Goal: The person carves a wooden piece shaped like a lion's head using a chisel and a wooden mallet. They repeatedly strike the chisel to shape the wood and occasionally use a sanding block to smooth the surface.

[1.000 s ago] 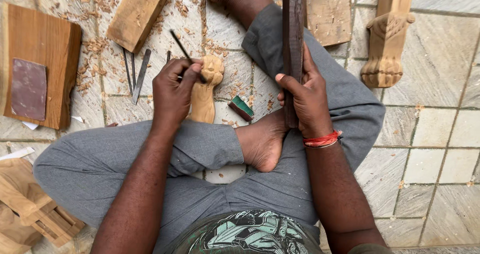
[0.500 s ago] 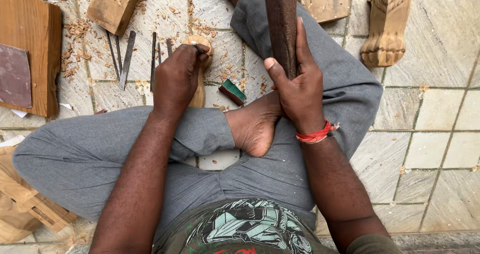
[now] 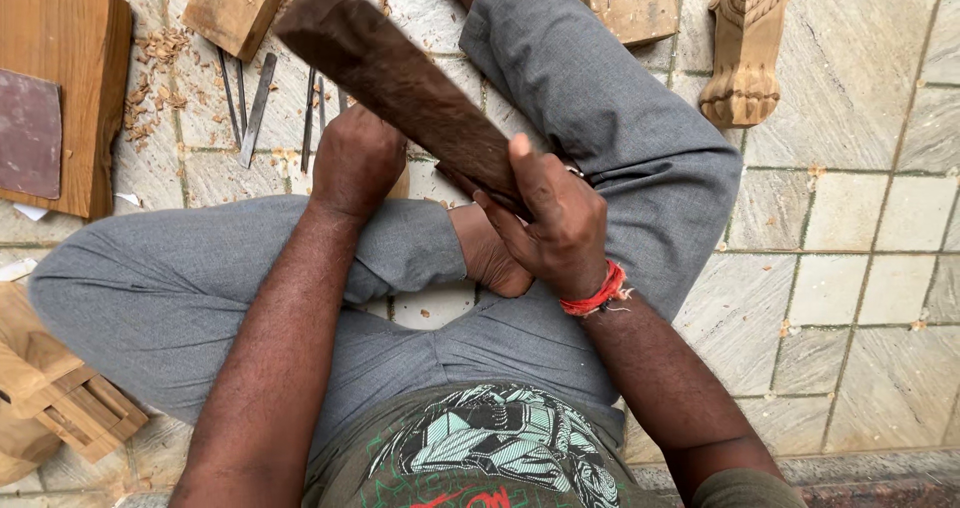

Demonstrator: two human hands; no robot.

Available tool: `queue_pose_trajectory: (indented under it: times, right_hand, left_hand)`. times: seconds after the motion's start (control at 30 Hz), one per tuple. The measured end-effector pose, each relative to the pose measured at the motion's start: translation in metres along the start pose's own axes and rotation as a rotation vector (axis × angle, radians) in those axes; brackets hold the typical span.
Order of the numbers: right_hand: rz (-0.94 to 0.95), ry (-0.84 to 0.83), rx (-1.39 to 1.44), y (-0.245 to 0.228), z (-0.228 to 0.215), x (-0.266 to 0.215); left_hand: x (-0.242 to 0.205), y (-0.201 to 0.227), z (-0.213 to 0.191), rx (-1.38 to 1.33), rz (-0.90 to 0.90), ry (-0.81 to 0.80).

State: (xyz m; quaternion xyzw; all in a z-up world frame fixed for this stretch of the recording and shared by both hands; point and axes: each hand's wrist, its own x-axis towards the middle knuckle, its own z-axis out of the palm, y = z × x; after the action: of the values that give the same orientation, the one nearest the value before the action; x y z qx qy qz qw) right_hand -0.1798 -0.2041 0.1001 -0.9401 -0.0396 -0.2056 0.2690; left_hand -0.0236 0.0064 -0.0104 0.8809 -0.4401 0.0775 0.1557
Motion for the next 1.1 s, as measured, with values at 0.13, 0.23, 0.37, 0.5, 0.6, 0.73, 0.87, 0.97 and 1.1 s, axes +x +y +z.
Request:
queue_pose_trajectory:
  times: [0.13, 0.23, 0.37, 0.5, 0.6, 0.73, 0.87, 0.97, 1.1]
  right_hand:
    - [0.015, -0.044, -0.088, 0.002, 0.003, -0.003]
    - [-0.083, 0.078, -0.035, 0.004, 0.008, -0.001]
    - [-0.02, -0.124, -0.171, 0.004, 0.009, 0.0]
    - [-0.119, 0.024, -0.136, 0.004, 0.01, 0.001]
    - [-0.123, -0.044, -0.192, -0.001, 0.008, -0.014]
    - [-0.183, 0.027, -0.193, 0.009, 0.01, -0.002]
    - [-0.156, -0.068, -0.26, 0.008, 0.016, -0.01]
    - [0.062, 0.083, 0.0, 0.012, 0.02, -0.006]
    - [0.191, 0.13, 0.165, 0.024, 0.02, -0.013]
  left_hand:
    - [0.007, -0.003, 0.002, -0.003, -0.016, -0.01]
    - [0.003, -0.005, 0.002, 0.041, 0.011, -0.066]
    - [0.002, 0.001, -0.003, 0.037, -0.045, -0.118]
    - [0.007, 0.002, -0.01, -0.24, 0.0, 0.138]
    - [0.002, 0.007, -0.014, -0.234, -0.056, 0.022]
    - [0.013, 0.0, -0.015, -0.172, -0.067, 0.065]
    - [0.005, 0.003, -0.004, -0.179, -0.023, 0.144]
    - [0.014, 0.003, 0.005, -0.229, -0.323, 0.161]
    - [0.015, -0.006, 0.003, -0.408, -0.603, 0.377]
